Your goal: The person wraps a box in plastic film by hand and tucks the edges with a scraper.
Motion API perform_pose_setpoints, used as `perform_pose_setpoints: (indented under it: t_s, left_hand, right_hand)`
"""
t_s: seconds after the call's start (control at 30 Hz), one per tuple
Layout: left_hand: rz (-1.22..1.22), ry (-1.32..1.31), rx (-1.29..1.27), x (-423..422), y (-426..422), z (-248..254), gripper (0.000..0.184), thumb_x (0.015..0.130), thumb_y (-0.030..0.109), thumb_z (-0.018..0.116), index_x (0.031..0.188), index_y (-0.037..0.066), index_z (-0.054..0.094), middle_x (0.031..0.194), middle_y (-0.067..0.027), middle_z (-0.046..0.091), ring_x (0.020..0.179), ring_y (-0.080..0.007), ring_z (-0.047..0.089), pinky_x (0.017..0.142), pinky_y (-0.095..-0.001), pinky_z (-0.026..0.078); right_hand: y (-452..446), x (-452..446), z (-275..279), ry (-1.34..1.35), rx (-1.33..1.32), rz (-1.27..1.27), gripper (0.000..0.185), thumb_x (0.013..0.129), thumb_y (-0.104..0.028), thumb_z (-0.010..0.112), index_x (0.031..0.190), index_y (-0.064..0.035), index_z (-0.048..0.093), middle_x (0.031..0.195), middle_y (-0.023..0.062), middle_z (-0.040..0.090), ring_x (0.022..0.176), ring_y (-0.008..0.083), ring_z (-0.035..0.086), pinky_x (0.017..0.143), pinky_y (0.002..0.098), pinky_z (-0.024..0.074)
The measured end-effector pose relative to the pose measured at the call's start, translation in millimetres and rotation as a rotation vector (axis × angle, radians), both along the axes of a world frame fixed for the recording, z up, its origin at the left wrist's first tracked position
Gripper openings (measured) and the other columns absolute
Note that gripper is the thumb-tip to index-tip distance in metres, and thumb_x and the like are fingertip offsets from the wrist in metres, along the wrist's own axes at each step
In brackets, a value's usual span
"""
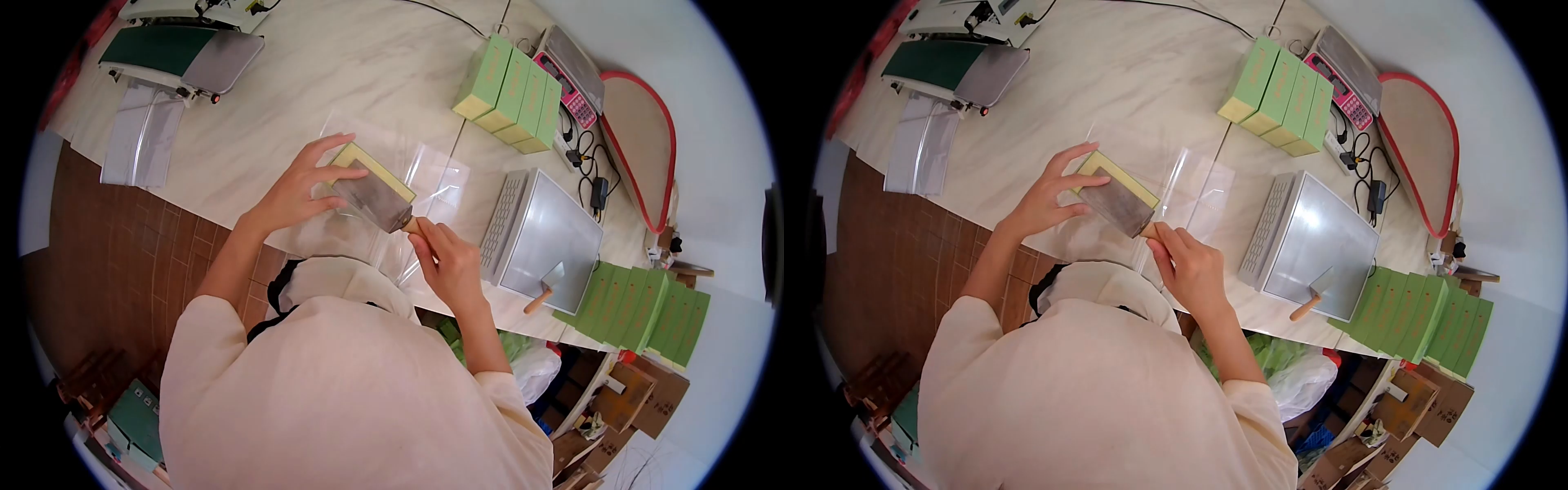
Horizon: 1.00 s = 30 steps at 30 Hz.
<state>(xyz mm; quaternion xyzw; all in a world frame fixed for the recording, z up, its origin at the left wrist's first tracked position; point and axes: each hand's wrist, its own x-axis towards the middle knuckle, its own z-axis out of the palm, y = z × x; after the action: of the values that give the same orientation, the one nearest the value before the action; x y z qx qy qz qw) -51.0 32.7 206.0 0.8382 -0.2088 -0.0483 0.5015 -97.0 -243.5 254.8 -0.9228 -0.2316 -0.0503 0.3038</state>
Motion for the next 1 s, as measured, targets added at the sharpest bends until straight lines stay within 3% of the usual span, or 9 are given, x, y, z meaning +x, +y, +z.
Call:
perform_pose_setpoints:
  t_s: [0.1,0.27,0.3,0.37,0.5,0.57,0.67,0.8,1.0]
  left_hand:
    - [-0.045,-0.067,-0.025,4,-3,2,0.045,0.071,0.019,0.08,0.116,0.022,0.073,0.154,-0.0065,0.034,0.142,-0.0316,0.026,0.117,-0.0446,0.023]
    - [-0.135,-0.129,-0.019,12,-12,15,0.012,0.073,0.023,0.08,0.084,0.019,0.079,0.148,-0.0046,0.045,0.144,-0.0312,0.021,0.118,-0.0486,0.018]
    - [-0.133,-0.131,-0.022,13,-13,13,0.012,0.073,0.023,0.08,0.084,0.019,0.079,0.148,-0.0046,0.045,0.144,-0.0312,0.021,0.118,-0.0486,0.018]
    - [-0.073,0.018,-0.213,16,-16,9,0.009,0.076,0.023,0.079,0.074,0.015,0.076,0.14,-0.0029,0.053,0.144,-0.0301,0.022,0.117,-0.0482,0.02]
    - [-0.059,0.054,-0.204,22,-14,12,0.014,0.079,0.026,0.078,0.075,0.013,0.074,0.135,-0.0022,0.056,0.144,-0.0289,0.023,0.115,-0.0464,0.024]
    - [-0.072,0.066,-0.151,29,-11,18,0.015,0.08,0.027,0.077,0.081,0.012,0.074,0.13,-0.0018,0.058,0.144,-0.0285,0.023,0.114,-0.046,0.027]
    - [-0.067,0.134,-0.231,29,-6,19,0.019,0.08,0.029,0.077,0.086,0.011,0.074,0.134,0.0,0.055,0.143,-0.0281,0.024,0.111,-0.044,0.032]
    - [-0.121,0.032,-0.119,18,-2,16,0.02,0.078,0.028,0.079,0.091,0.014,0.075,0.14,-0.0023,0.052,0.143,-0.0296,0.024,0.115,-0.0461,0.026]
    - [-0.123,0.005,-0.028,12,-4,21,0.017,0.074,0.027,0.082,0.082,0.014,0.075,0.143,-0.0023,0.049,0.142,-0.0301,0.025,0.115,-0.0468,0.027]
  right_hand:
    - [-1,2,2,0.023,0.006,0.024,0.017,0.088,-0.014,0.068,0.103,-0.0056,0.065,0.068,0.0052,0.058,0.05,0.0227,0.055,0.044,0.0335,0.0417]
    - [1,1,4,0.065,-0.008,0.008,0.014,0.092,-0.015,0.064,0.102,-0.0061,0.065,0.068,0.0059,0.059,0.051,0.0237,0.056,0.045,0.034,0.0426]
    - [1,0,3,0.064,-0.011,0.011,0.014,0.092,-0.015,0.064,0.102,-0.0061,0.065,0.068,0.0059,0.059,0.051,0.0237,0.056,0.045,0.034,0.0426]
    - [4,-5,1,0.106,0.074,-0.008,0.014,0.093,-0.016,0.063,0.102,-0.0059,0.065,0.07,0.0063,0.061,0.052,0.0243,0.057,0.045,0.0343,0.0435]
    - [10,-16,2,0.132,0.08,-0.006,0.014,0.094,-0.016,0.062,0.103,-0.0058,0.065,0.071,0.0069,0.062,0.053,0.0249,0.058,0.046,0.0346,0.0442]
    - [11,-21,2,0.149,0.064,-0.004,0.017,0.095,-0.013,0.062,0.106,-0.0007,0.066,0.078,0.0135,0.065,0.054,0.024,0.055,0.051,0.0322,0.0444]
    - [10,-17,-6,0.047,0.084,-0.055,0.015,0.094,-0.018,0.062,0.103,-0.0062,0.065,0.073,0.0079,0.065,0.056,0.0255,0.06,0.047,0.0347,0.0452]
    - [6,-10,-2,0.108,0.057,-0.075,0.016,0.094,-0.019,0.062,0.103,-0.0061,0.066,0.077,0.0089,0.067,0.059,0.0262,0.062,0.048,0.0349,0.0464]
    - [4,-7,0,0.109,0.045,-0.069,0.017,0.095,-0.02,0.061,0.104,-0.0063,0.066,0.08,0.0101,0.069,0.062,0.0271,0.064,0.051,0.0352,0.0478]
